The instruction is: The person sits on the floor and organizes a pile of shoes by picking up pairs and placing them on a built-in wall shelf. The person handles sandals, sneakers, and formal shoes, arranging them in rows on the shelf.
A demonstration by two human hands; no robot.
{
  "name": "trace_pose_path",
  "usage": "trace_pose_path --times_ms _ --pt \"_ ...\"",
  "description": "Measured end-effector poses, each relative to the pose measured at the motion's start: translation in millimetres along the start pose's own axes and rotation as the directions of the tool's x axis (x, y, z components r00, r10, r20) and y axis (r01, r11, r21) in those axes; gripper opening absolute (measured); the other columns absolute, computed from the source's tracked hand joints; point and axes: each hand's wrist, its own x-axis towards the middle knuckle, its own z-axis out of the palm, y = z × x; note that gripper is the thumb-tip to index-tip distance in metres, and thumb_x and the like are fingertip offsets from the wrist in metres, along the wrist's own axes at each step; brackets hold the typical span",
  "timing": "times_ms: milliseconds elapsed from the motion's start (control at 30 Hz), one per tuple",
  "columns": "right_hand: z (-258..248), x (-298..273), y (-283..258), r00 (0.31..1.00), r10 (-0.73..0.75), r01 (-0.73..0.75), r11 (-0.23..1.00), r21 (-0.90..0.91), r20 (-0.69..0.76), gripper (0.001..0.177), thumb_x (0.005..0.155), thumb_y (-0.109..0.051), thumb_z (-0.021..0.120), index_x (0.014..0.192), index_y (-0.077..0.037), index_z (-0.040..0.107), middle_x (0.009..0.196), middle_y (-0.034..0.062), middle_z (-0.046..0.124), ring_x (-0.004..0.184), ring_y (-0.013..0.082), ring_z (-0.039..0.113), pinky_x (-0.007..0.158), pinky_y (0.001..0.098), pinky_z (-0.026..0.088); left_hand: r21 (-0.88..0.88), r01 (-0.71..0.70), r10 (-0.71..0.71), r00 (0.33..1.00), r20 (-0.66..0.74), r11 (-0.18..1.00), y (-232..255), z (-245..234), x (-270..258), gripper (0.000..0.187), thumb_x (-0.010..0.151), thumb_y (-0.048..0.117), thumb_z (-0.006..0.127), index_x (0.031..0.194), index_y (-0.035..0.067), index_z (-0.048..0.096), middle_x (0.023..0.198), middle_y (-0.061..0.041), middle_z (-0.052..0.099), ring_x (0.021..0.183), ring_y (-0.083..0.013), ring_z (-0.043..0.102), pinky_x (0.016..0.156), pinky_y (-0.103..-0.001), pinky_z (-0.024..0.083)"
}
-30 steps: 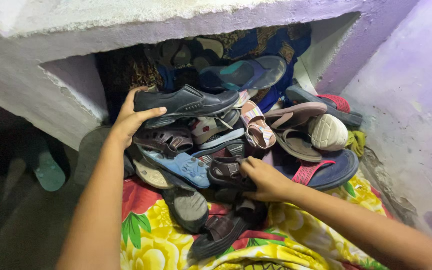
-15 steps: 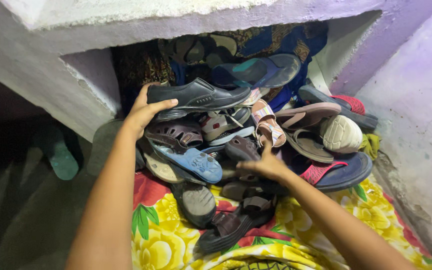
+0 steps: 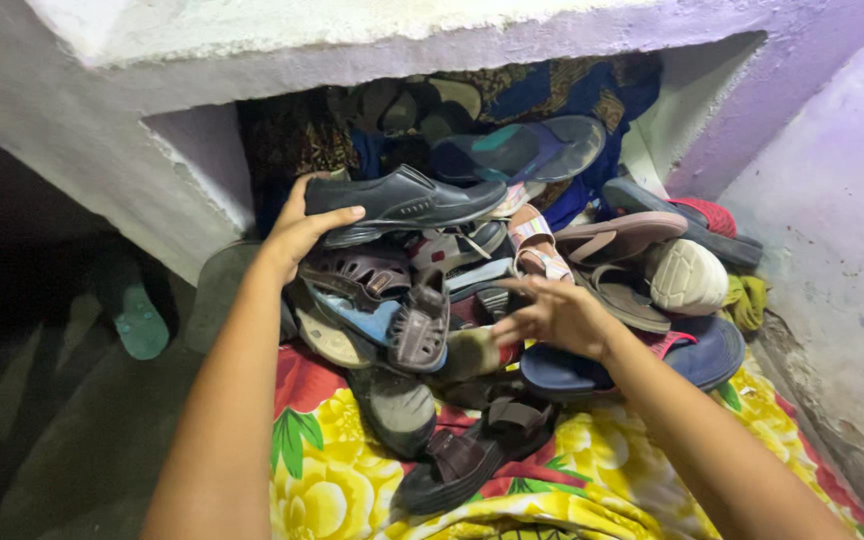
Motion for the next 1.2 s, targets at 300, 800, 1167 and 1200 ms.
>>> trace_pose_path --times_ms 300,800,1167,1200 --pt "-17 51 33 0.557 -0.626 -0.389 0.384 -0.838 -0.546 0.038 0.089 -0.034 0.072 0.122 -0.015 0.071 0.112 0.0163 0.074 0.104 0.0319 0.069 0.091 0.0429 0.050 0.118 -0.002 0.000 1.000 0.015 0.993 2 -2 -8 0.092 0.064 0.035 0.091 0.144 0.018 0.047 0.132 -0.008 0.062 0.124 -0.0222 0.059 0.105 -0.035 0.046" --pt "18 0 8 0.903 -0.428 -0.090 -0.101 -0.991 -0.039 0.025 0.070 -0.013 0.076 0.092 -0.005 0.069 0.102 0.0127 0.063 0.100 0.0343 0.063 0.082 0.0452 0.054 0.137 -0.024 0.016 0.998 0.057 0.990 3 -4 -5 0.095 0.065 0.035 0.092 0.146 0.019 0.046 0.135 -0.009 0.061 0.127 -0.0229 0.057 0.107 -0.036 0.045" --pt "52 -43 -1 0.892 -0.444 0.042 -0.110 -0.993 0.087 0.022 0.071 -0.013 0.075 0.088 -0.001 0.066 0.093 0.0134 0.061 0.092 0.0347 0.063 0.080 0.0450 0.053 0.109 0.019 -0.026 0.998 0.064 0.994 1 -5 -1 0.096 0.067 0.036 0.091 0.148 0.018 0.043 0.137 -0.010 0.059 0.126 -0.0240 0.057 0.105 -0.038 0.046" --pt "51 -43 0 0.890 -0.446 0.047 -0.113 -0.992 0.093 0.024 0.070 -0.013 0.075 0.088 -0.001 0.066 0.094 0.0135 0.061 0.092 0.0350 0.063 0.080 0.0450 0.053 0.092 0.033 -0.039 0.997 0.064 0.995 0 -4 -1 0.096 0.066 0.036 0.091 0.148 0.019 0.043 0.136 -0.011 0.059 0.126 -0.0244 0.058 0.105 -0.038 0.047"
